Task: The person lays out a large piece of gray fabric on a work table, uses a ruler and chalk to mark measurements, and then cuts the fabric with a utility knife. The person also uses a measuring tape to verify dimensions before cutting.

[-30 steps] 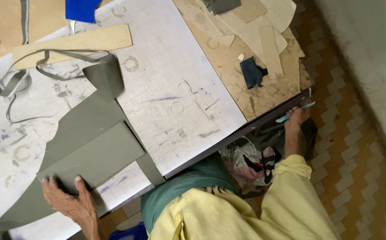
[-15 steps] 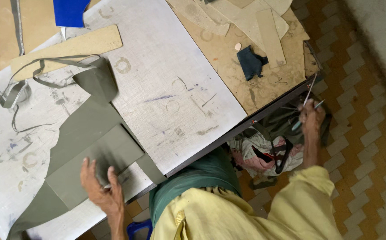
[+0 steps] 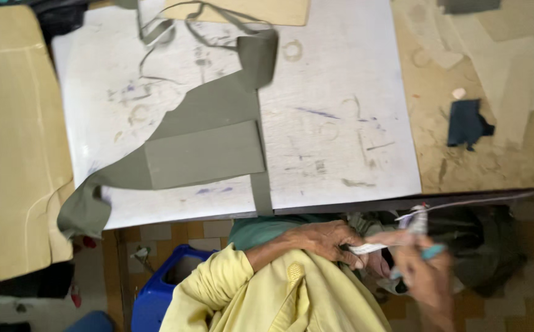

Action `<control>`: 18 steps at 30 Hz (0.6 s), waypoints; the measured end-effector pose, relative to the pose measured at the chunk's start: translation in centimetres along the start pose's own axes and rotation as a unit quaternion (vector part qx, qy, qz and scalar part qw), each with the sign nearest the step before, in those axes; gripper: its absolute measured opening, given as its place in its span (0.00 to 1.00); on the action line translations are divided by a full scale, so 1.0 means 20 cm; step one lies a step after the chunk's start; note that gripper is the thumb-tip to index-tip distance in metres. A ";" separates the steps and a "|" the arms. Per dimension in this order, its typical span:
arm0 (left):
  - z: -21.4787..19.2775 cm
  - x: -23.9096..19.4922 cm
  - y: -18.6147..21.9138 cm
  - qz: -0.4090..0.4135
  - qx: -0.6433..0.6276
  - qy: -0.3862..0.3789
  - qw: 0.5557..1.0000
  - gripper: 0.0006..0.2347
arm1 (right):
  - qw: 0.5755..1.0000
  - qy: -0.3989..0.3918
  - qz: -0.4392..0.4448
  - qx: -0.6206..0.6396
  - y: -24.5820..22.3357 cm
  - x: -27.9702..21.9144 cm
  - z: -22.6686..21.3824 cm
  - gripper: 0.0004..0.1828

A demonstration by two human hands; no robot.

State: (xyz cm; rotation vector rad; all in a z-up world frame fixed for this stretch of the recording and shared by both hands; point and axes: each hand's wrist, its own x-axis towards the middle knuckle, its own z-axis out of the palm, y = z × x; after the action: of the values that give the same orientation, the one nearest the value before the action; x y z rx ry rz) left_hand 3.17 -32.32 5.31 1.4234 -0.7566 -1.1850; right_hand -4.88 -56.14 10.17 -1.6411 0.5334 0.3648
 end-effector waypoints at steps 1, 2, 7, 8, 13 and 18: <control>-0.02 -0.04 -0.04 0.035 -0.032 0.024 0.999 0.17 | 0.986 -0.048 -0.155 0.038 -0.04 0.07 -0.12 0.23; -0.03 -0.09 -0.07 0.072 -0.063 0.043 0.995 0.15 | 0.987 0.019 -0.153 0.052 -0.05 0.13 -0.24 0.17; -0.21 -0.63 -0.20 -0.041 0.021 0.219 0.975 0.12 | 0.945 0.270 -0.180 -0.034 -0.03 0.40 -0.55 0.14; -0.22 -0.71 -0.19 -0.072 0.011 0.259 0.963 0.12 | 0.930 0.302 -0.197 -0.066 -0.04 0.43 -0.55 0.13; -0.15 -0.78 0.00 -0.072 0.131 0.329 0.932 0.11 | 0.927 0.142 -0.321 -0.132 -0.11 0.50 -0.07 0.12; -0.11 -0.73 0.09 -0.033 0.138 0.364 0.920 0.10 | 0.849 -0.379 -0.264 -0.256 -0.04 0.46 0.66 0.11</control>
State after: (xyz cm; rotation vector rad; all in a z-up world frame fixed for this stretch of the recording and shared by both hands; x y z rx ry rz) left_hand 1.09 -18.50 10.55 1.9657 -0.3500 -0.5157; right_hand 4.28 -44.20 4.18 -1.8820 -0.6642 0.7280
